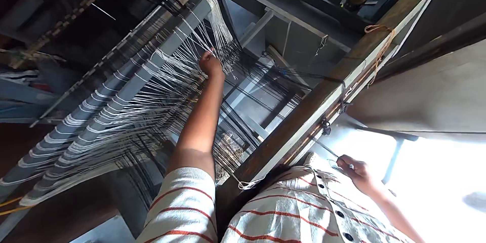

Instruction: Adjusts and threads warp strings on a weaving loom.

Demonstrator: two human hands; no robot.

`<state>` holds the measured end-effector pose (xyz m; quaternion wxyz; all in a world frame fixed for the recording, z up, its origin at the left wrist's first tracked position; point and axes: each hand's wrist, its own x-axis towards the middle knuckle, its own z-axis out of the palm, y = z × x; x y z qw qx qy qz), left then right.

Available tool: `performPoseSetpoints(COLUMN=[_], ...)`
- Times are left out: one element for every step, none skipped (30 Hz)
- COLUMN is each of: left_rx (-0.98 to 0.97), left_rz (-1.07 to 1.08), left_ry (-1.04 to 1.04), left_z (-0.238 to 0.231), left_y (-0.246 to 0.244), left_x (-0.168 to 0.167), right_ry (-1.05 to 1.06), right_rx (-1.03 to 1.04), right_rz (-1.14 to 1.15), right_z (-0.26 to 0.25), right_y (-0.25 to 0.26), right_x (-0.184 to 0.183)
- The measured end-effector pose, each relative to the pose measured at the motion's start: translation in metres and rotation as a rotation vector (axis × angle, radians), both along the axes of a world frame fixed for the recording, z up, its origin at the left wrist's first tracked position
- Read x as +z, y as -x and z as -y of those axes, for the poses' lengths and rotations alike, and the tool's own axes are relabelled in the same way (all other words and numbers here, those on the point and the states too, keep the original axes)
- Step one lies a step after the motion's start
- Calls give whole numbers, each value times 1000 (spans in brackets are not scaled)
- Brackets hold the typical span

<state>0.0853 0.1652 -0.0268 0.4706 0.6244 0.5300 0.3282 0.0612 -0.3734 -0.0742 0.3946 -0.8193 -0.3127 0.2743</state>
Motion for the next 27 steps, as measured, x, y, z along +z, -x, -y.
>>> performPoseSetpoints(left_rx=[4,11,19,31,46,55,60,63,67,77,94,109,114,117,114,108,98,83,74,71,71,71,69,67,60,50,31], left_rz=[54,100,132,150,158,157,154,150,146,135,121,105,91,74,59,51,39,19,7,9,26,43,49,50,45,35,27], left_ry=[35,69,112,151,182,208,226,232,231,227,228,232,240,248,251,249,241,232,234,240,250,250,245,237,225,207,184], left_z=[0,0,-1,-1,-2,-2,-2,-3,-5,-7,-8,-10,-11,-12,-12,-12,-12,-12,-12,-12,-12,-11,-10,-10,-10,-12,-14], left_y=[0,1,1,1,1,0,0,-1,-2,-2,-3,-4,-4,-4,-4,-5,-5,-5,-5,-5,-5,-5,-5,-5,-4,-1,2], left_x=[-1,-2,-2,0,2,5,7,8,7,7,6,6,7,8,9,9,9,9,10,10,9,8,7,6,5,3,0], right_ry=[2,8,17,24,27,27,30,35,39,44,45,46,47,47,52,57,60,61,58,53,49,43,35,25,19,18,18], right_rx=[-1,-2,-2,-2,-3,-5,-6,-5,-5,-3,-3,-1,3,7,8,7,5,3,0,-2,-4,-9,-19,-28,-33,-34,-35], right_rz=[1,-4,-9,-15,-13,-11,-11,-12,-12,-11,-7,-1,0,1,4,4,2,-3,-11,-15,-17,-16,-11,-2,8,8,0], right_z=[0,0,0,0,0,0,-1,-1,-1,-1,-1,-1,-1,-1,-1,-1,0,0,0,0,0,1,1,0,-1,-2,-2], right_y=[0,0,0,1,1,1,1,0,0,0,0,-1,0,-1,-1,-1,-1,-1,-1,-1,-1,0,0,0,0,-1,-2], right_x=[0,1,1,1,1,0,1,1,2,3,4,5,7,8,8,8,7,7,8,7,7,7,6,6,5,4,2])
